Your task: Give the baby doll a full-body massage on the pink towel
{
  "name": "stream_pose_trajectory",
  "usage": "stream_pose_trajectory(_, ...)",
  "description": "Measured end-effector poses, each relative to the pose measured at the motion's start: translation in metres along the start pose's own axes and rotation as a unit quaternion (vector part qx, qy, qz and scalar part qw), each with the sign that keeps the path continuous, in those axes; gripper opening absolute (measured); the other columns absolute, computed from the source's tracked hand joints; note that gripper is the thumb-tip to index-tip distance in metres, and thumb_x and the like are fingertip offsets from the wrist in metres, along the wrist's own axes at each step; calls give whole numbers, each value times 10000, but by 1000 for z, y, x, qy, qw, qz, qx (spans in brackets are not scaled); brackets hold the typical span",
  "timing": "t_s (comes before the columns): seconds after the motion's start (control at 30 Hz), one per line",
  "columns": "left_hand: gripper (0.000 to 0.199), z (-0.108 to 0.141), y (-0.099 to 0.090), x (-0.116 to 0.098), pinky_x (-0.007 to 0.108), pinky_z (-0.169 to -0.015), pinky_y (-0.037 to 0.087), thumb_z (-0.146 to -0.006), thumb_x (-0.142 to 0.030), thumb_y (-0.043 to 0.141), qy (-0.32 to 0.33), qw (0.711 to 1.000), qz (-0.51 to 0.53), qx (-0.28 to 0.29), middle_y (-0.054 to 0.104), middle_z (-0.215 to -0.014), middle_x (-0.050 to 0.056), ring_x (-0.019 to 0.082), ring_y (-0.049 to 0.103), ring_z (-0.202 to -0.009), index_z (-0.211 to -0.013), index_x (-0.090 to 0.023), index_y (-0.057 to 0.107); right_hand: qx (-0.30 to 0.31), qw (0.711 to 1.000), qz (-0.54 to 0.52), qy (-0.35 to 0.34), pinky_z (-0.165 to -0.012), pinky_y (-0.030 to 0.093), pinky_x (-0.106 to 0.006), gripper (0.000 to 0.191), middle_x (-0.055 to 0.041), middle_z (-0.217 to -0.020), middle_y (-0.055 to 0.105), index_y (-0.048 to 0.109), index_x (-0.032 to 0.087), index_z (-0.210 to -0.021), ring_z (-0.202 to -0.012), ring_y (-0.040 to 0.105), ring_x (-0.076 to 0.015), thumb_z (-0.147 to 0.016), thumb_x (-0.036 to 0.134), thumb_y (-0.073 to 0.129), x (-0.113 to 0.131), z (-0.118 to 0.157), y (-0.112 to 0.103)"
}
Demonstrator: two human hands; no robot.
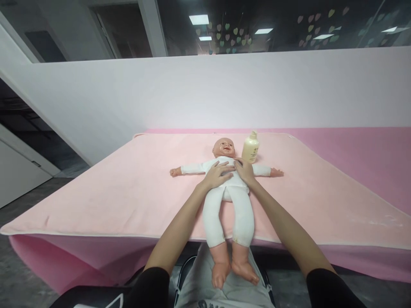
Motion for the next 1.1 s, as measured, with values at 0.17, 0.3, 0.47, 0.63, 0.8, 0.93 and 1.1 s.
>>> stream_pose_trajectory(0.17,453,3,0,13,450,-1152,123,-912,-438,380,-53,996,-30,-58,420,-1450,-3,183,291,-1386,-1335,-305,470,-12,991,-130,-13,-896,484,-360,158,-71,-942,713,673,188,-699,-935,651,-224,-732,267,541,9,2,-3)
stream_pose_trajectory(0.3,496,4,-1,27,481,-1134,171,-921,-441,358,-116,987,-37,-101,366,-1482,46,200,282,-1388,-1375,-248,407,101,979,-173,-35,-929,468,-394,287,-53,-711,706,586,209,-484,-914,663,-247,-748,283,498,32,10,-3)
stream_pose_trajectory(0.47,442,6,-3,39,481,-1121,201,-943,-345,300,-169,974,-63,-140,469,-1409,61,205,396,-1315,-1353,-233,422,212,957,-81,-179,-1070,343,-433,182,-10,-844,719,708,227,-729,-1029,628,-222,-766,242,531,49,22,10)
stream_pose_trajectory(0.63,421,9,-6,43,461,-1118,180,-940,-353,299,-190,959,-127,-167,592,-1270,94,227,505,-1204,-1261,-192,518,168,962,34,-213,-1113,225,-487,246,-50,-1168,644,680,232,-1018,-1175,535,-216,-834,259,519,40,20,20)
stream_pose_trajectory(0.8,414,16,-12,56,430,-1065,238,-931,-349,298,-232,932,-221,-167,683,-1077,114,236,592,-1047,-1089,-167,634,108,978,112,-140,-1056,291,-439,333,-80,-1255,586,622,200,-1124,-1197,498,-235,-855,376,535,30,11,9)
stream_pose_trajectory(0.93,436,21,-15,72,399,-938,331,-919,-333,286,-257,908,-278,-179,695,-962,130,252,600,-953,-910,-150,681,63,982,173,-52,-926,377,-375,362,-86,-1082,660,637,170,-1066,-1019,579,-234,-909,405,411,7,2,-8)
stream_pose_trajectory(1.1,438,24,-16,81,391,-861,330,-911,-312,280,-271,895,-295,-195,686,-933,144,265,583,-932,-892,-131,678,11,930,366,13,-950,291,-420,398,-166,-876,669,681,85,-854,-902,575,-272,-897,301,350,-23,-5,-25)
Point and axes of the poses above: each hand's wrist, its own z-axis away from the middle knuckle, its own y-axis out of the palm, x = y × z, the point moved 2 cm from there along -z, towards the middle knuckle
